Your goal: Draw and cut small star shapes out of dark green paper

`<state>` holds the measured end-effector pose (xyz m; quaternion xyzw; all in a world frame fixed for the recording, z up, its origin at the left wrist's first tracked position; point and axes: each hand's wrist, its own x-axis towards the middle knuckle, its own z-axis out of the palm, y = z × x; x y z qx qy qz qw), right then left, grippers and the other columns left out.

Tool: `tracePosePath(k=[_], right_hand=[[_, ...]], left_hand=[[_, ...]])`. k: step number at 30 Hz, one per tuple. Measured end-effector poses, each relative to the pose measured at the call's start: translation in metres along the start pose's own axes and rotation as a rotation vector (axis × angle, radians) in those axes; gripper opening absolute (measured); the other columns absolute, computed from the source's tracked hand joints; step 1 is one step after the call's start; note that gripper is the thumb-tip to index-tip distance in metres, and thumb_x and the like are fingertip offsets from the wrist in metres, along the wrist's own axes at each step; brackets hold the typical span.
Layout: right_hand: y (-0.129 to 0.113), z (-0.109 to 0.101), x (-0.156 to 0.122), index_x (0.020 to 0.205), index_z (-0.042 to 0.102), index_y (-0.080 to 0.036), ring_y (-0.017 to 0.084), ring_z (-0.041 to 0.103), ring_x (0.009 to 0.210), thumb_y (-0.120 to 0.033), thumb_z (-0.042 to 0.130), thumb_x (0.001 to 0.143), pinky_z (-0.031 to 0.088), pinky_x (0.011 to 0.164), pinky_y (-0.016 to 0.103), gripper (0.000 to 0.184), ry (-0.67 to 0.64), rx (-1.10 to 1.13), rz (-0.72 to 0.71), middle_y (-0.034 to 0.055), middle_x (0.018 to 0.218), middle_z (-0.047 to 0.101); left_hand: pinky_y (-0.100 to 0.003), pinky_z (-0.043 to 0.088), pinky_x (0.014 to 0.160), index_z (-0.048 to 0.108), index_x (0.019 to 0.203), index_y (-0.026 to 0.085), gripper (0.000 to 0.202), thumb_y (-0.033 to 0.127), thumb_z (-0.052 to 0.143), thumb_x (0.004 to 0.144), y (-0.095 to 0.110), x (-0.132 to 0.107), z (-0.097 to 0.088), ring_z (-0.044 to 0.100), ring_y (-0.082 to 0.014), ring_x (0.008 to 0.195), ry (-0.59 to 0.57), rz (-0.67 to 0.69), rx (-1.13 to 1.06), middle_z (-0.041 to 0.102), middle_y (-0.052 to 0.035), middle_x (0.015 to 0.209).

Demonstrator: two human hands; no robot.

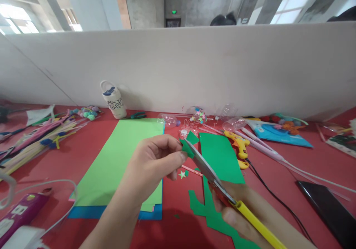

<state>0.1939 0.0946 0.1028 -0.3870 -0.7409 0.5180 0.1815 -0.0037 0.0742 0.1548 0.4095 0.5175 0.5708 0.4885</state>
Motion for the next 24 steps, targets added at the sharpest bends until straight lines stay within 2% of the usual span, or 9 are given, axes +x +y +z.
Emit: tracePosePath(k=[5, 9, 24], right_hand=[[0.0007, -0.0005, 0.0003, 0.061, 0.035, -0.022, 0.011, 0.029, 0.048, -0.087, 0.038, 0.067, 0.018, 0.044, 0.025, 0.065, 0.006, -0.014, 0.002, -0.0053, 0.055, 0.031], [0.0009, -0.0009, 0.0008, 0.061, 0.035, -0.021, 0.010, 0.028, 0.049, -0.087, 0.036, 0.068, 0.017, 0.046, 0.026, 0.066, 0.000, -0.045, -0.009, -0.0057, 0.056, 0.030], [0.0056, 0.0003, 0.0028, 0.059, 0.037, -0.021, 0.010, 0.026, 0.047, -0.088, 0.032, 0.068, 0.016, 0.046, 0.027, 0.068, 0.024, -0.084, -0.025, -0.0061, 0.052, 0.030]], left_hand=[[-0.018, 0.037, 0.039, 0.058, 0.060, 0.018, 0.010, 0.019, 0.067, 0.065, -0.0011, 0.0019, -0.0034, 0.047, -0.0057, 0.038, -0.073, -0.001, -0.004, 0.052, 0.0066, 0.049], [-0.017, 0.035, 0.039, 0.058, 0.060, 0.018, 0.011, 0.018, 0.066, 0.065, -0.0012, 0.0016, -0.0034, 0.047, -0.0046, 0.038, -0.045, -0.008, -0.015, 0.052, 0.0071, 0.047], [-0.016, 0.034, 0.039, 0.058, 0.061, 0.017, 0.011, 0.017, 0.067, 0.067, -0.0028, 0.0024, -0.0050, 0.045, -0.0034, 0.036, -0.073, -0.012, -0.034, 0.051, 0.0078, 0.046]])
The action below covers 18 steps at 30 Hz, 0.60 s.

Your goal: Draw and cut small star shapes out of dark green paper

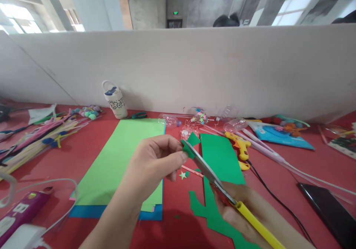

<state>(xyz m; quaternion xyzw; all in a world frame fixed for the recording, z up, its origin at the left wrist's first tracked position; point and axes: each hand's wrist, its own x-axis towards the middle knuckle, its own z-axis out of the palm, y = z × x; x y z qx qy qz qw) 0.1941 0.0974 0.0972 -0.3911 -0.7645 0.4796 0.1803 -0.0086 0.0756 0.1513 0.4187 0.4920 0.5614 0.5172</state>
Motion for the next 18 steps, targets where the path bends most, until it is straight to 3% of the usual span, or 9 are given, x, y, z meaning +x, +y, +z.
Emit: tracePosePath(k=[15, 18], right_hand=[[0.0050, -0.0044, 0.0024, 0.058, 0.035, -0.022, 0.010, 0.024, 0.047, -0.083, 0.038, 0.071, 0.015, 0.044, 0.026, 0.063, -0.054, -0.009, -0.063, -0.0073, 0.053, 0.027], [0.0021, -0.0041, 0.0016, 0.058, 0.033, -0.022, 0.010, 0.022, 0.049, -0.085, 0.038, 0.069, 0.014, 0.046, 0.026, 0.064, -0.016, 0.003, -0.032, -0.0077, 0.054, 0.025]], left_hand=[[-0.014, 0.033, 0.040, 0.056, 0.061, 0.016, 0.013, 0.016, 0.065, 0.070, -0.0013, 0.0016, -0.0045, 0.044, -0.0016, 0.038, -0.046, 0.007, 0.019, 0.049, 0.0085, 0.048], [-0.013, 0.033, 0.040, 0.055, 0.061, 0.016, 0.014, 0.016, 0.065, 0.071, -0.0021, 0.0025, -0.0055, 0.045, -0.0012, 0.038, -0.057, 0.009, 0.025, 0.049, 0.0088, 0.048]])
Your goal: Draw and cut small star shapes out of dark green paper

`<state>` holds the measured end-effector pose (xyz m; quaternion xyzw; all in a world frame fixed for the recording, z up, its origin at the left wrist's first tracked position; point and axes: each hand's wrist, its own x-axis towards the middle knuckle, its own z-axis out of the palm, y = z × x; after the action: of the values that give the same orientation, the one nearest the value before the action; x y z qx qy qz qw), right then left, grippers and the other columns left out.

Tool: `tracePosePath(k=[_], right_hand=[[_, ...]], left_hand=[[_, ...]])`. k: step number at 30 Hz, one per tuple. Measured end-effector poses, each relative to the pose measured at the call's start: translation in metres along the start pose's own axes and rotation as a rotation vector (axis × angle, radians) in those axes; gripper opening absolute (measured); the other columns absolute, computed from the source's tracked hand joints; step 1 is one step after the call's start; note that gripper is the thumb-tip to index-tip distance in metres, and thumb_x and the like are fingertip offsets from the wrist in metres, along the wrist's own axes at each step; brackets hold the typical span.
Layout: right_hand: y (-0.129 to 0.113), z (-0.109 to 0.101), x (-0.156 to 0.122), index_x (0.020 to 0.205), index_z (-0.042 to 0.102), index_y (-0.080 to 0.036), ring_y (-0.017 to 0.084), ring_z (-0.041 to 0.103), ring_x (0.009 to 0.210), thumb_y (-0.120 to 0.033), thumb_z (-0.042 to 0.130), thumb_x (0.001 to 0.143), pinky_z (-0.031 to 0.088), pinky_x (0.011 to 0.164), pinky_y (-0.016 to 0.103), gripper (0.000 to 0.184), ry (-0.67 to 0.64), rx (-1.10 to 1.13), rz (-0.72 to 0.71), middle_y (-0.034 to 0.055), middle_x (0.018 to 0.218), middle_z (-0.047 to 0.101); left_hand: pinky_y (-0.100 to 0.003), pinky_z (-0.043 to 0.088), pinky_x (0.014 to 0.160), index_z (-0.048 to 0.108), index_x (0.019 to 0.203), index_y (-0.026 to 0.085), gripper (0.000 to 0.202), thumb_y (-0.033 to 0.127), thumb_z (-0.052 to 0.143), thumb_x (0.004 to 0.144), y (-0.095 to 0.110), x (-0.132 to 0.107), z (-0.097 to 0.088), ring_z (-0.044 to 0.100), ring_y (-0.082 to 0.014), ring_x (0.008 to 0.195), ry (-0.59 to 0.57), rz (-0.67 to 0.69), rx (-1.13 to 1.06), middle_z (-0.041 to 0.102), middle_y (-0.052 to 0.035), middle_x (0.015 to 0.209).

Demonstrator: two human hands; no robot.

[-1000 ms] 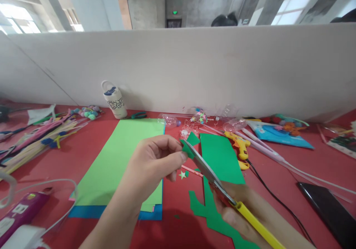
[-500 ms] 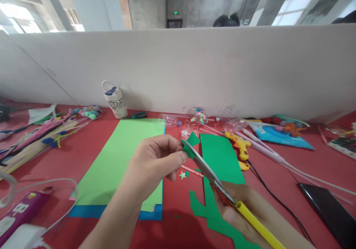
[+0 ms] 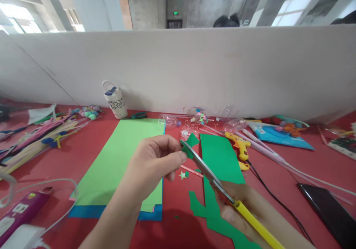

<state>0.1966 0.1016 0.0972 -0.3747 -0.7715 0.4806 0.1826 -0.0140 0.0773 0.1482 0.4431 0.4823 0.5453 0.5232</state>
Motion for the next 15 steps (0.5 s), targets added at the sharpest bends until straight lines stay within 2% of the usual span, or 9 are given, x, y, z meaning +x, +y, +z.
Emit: tracePosePath(k=[2, 6, 10, 15], right_hand=[[-0.0024, 0.0002, -0.0005, 0.058, 0.032, -0.022, 0.010, 0.021, 0.050, -0.086, 0.038, 0.069, 0.014, 0.046, 0.026, 0.065, 0.026, 0.005, 0.029, -0.0077, 0.055, 0.024], [-0.0037, -0.0002, -0.0002, 0.058, 0.032, -0.023, 0.010, 0.021, 0.049, -0.087, 0.038, 0.067, 0.014, 0.046, 0.026, 0.065, -0.020, -0.004, 0.015, -0.0079, 0.054, 0.025], [-0.0069, 0.0006, -0.0013, 0.058, 0.032, -0.023, 0.010, 0.020, 0.051, -0.088, 0.035, 0.067, 0.013, 0.048, 0.027, 0.066, 0.040, -0.012, 0.054, -0.0079, 0.054, 0.024], [-0.0109, 0.0021, -0.0037, 0.058, 0.031, -0.023, 0.010, 0.020, 0.050, -0.088, 0.036, 0.066, 0.013, 0.048, 0.027, 0.066, 0.035, 0.003, 0.069, -0.0079, 0.054, 0.023]], left_hand=[[-0.013, 0.033, 0.040, 0.055, 0.061, 0.016, 0.014, 0.016, 0.065, 0.071, -0.0006, 0.0001, -0.0003, 0.045, -0.0012, 0.038, 0.006, -0.001, 0.000, 0.049, 0.0089, 0.048], [-0.013, 0.033, 0.040, 0.055, 0.061, 0.017, 0.013, 0.016, 0.065, 0.070, -0.0008, -0.0007, 0.0007, 0.044, -0.0014, 0.037, 0.019, -0.001, -0.003, 0.049, 0.0092, 0.046], [-0.013, 0.033, 0.039, 0.055, 0.061, 0.017, 0.013, 0.016, 0.065, 0.069, 0.0005, -0.0013, 0.0019, 0.044, -0.0016, 0.037, 0.031, -0.006, -0.012, 0.049, 0.0090, 0.046], [-0.013, 0.033, 0.039, 0.055, 0.060, 0.017, 0.013, 0.016, 0.065, 0.070, -0.0002, -0.0003, 0.0009, 0.044, -0.0016, 0.037, 0.015, -0.001, -0.005, 0.048, 0.0090, 0.045]])
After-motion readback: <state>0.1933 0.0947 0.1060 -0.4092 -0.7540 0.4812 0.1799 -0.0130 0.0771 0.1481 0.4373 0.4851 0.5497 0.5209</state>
